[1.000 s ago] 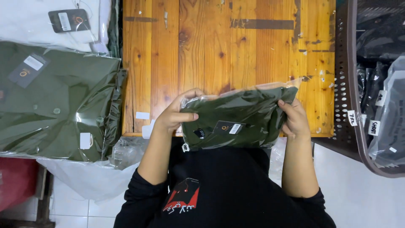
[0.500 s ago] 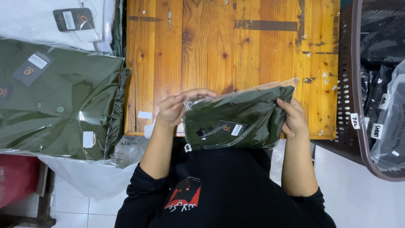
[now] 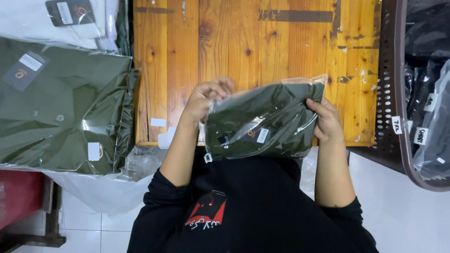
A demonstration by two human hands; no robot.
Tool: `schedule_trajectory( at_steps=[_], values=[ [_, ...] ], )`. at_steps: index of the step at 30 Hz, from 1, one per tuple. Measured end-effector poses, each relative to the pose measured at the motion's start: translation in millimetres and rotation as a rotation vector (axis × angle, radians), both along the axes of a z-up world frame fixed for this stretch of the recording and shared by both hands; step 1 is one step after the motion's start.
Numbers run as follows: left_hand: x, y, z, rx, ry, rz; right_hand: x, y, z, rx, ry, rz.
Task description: Folding green shirts and placing them into plastic adhesive bags for shipping.
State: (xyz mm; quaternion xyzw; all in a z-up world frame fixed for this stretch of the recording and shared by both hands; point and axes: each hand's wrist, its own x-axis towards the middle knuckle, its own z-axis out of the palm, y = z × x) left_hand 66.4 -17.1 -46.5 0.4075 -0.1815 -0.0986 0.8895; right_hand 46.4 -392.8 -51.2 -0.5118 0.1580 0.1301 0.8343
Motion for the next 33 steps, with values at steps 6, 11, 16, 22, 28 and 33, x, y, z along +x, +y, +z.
schedule_trajectory(
  at_steps=[6, 11, 16, 22, 28, 33],
  values=[
    [-4.5, -0.3, -13.8, -0.126, 0.157, 0.210, -2.6, 5.5, 12.0, 0.012, -0.014, -0.043],
    [-20.7, 0.7, 34.3, 0.376, 0.298, 0.681, 0.2, 4.2, 26.1, -0.030, -0.065, -0.059],
    [-19.3, 29.3, 39.7, 0.439, 0.236, 0.869, 27.0, -26.8, 29.1, -0.056, -0.144, -0.101],
    [-20.1, 23.3, 45.4, 0.178, 0.200, 0.692, 34.1, -19.1, 61.9, -0.032, -0.215, -0.115],
    [-20.4, 19.7, 36.8, 0.228, 0.404, 0.224, 61.7, -47.8, -9.8, 0.157, -0.315, -0.124],
    [0.1, 14.7, 20.4, 0.418, 0.397, 0.158, 40.2, -19.0, 11.1, 0.400, -0.377, -0.095]
  ],
)
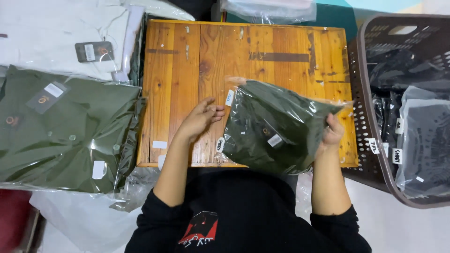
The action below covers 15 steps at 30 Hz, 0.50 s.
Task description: Folding green shirts and placing them into plastic adhesive bags for shipping.
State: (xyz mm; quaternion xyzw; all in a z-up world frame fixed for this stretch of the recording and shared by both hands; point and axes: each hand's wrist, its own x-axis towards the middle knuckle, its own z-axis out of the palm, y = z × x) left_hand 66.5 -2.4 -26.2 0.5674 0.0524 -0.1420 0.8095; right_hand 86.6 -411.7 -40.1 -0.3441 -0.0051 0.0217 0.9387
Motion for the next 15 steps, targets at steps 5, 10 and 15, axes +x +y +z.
schedule_trajectory(
  at_steps=[5, 10, 15],
  values=[
    [1.3, -17.0, -24.2, -0.253, 0.040, -0.169, 9.7, -2.7, -25.9, 0.090, -0.015, -0.043],
    [-9.7, -57.0, -48.3, -0.620, 0.097, -0.161, 19.1, -13.3, -50.1, 0.160, -0.034, -0.095],
    [-30.8, -30.7, 35.8, -0.254, 0.164, 0.082, 11.5, -19.9, -9.9, -0.040, -0.023, -0.072]
  ],
)
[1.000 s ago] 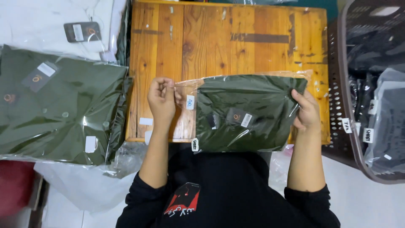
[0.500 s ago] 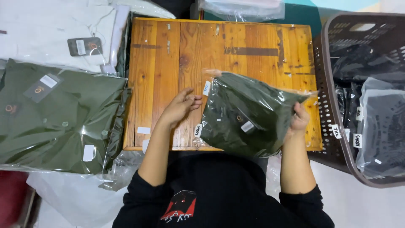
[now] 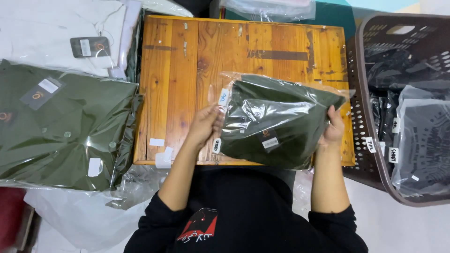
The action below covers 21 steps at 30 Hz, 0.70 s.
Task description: Folding green shirts and placing them into plastic adhesive bags for shipping.
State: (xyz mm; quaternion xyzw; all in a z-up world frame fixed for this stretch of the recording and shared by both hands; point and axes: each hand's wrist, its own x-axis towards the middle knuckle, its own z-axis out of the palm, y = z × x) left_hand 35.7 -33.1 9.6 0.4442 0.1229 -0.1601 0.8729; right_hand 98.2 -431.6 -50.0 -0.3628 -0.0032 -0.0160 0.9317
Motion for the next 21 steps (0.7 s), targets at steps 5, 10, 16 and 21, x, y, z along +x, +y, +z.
schedule_trajectory(
  at_steps=[5, 10, 16, 21],
  values=[
    [-21.3, 34.7, 85.2, 0.785, -0.157, -0.027, 12.9, -22.9, 28.6, -0.628, 0.191, -0.015],
    [-17.8, 31.4, 53.2, 0.156, -0.175, -0.041, 25.5, -9.7, 28.1, -1.212, -0.023, -0.228],
    [-8.4, 33.0, 8.2, 0.252, 0.008, -0.109, -37.2, -0.1, 63.1, -1.818, 0.175, -0.276],
    [13.0, 18.9, -0.2, 0.304, -0.022, -0.252, -64.3, -13.3, 36.7, -1.869, 0.451, -0.145]
  ],
)
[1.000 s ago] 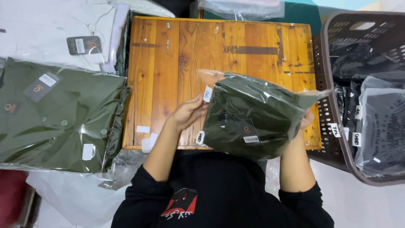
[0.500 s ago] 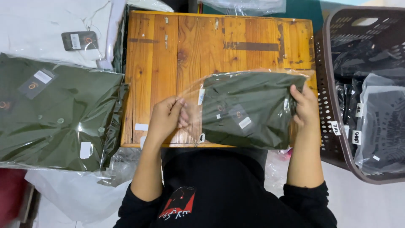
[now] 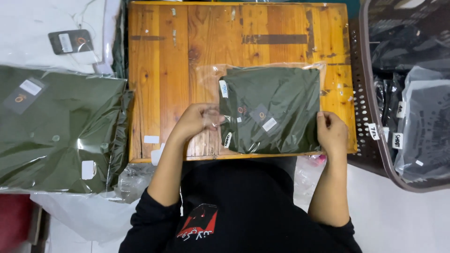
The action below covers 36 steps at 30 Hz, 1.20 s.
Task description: Folding green shirts and placing them into plastic adhesive bags for shipping.
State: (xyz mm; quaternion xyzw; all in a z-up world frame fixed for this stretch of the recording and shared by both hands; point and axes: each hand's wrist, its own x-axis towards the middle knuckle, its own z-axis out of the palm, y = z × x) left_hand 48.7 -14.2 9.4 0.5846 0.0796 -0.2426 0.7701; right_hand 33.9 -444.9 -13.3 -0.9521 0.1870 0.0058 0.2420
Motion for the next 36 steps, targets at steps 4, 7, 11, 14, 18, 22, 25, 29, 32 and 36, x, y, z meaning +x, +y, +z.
schedule_trajectory(
  at_steps=[4, 7, 11, 14, 18, 22, 25, 29, 32, 36],
  values=[
    [20.4, -20.0, -25.1, 0.386, -0.144, -0.080, 2.3, -3.8, -13.2, 0.461, -0.084, -0.027],
    [25.3, -39.1, -11.4, 0.664, -0.181, -0.122, 1.0, 6.8, -0.1, 0.763, -0.187, -0.041],
    [21.8, -52.4, -10.3, 0.506, -0.163, 0.024, -1.5, 8.5, 3.3, 0.875, -0.222, -0.075],
    [23.8, -40.6, -65.1, 0.415, -0.129, 0.191, -4.8, 17.8, 17.6, 0.947, -0.254, -0.121],
    [14.5, -52.0, 17.4, 0.497, -0.311, 0.164, 0.5, 8.0, -8.4, 0.932, -0.286, -0.104],
    [27.7, -51.6, -3.6, 0.530, -0.290, 0.106, 0.0, 7.0, -13.9, 0.889, -0.320, -0.088],
    [42.7, -54.8, -3.5, 0.722, -0.278, -0.014, -1.8, 8.0, -11.1, 0.874, -0.336, -0.070],
    [55.4, -67.2, 3.5, 0.736, -0.297, -0.040, -3.5, 7.6, -8.2, 0.824, -0.341, -0.041],
    [51.7, -70.4, 52.6, 0.568, -0.220, 0.091, -4.3, 12.8, -1.8, 0.799, -0.351, -0.037],
    [82.3, -62.5, -22.2, 0.734, -0.233, 0.061, -7.6, -0.1, -25.3, 0.742, -0.313, -0.074]
  ],
)
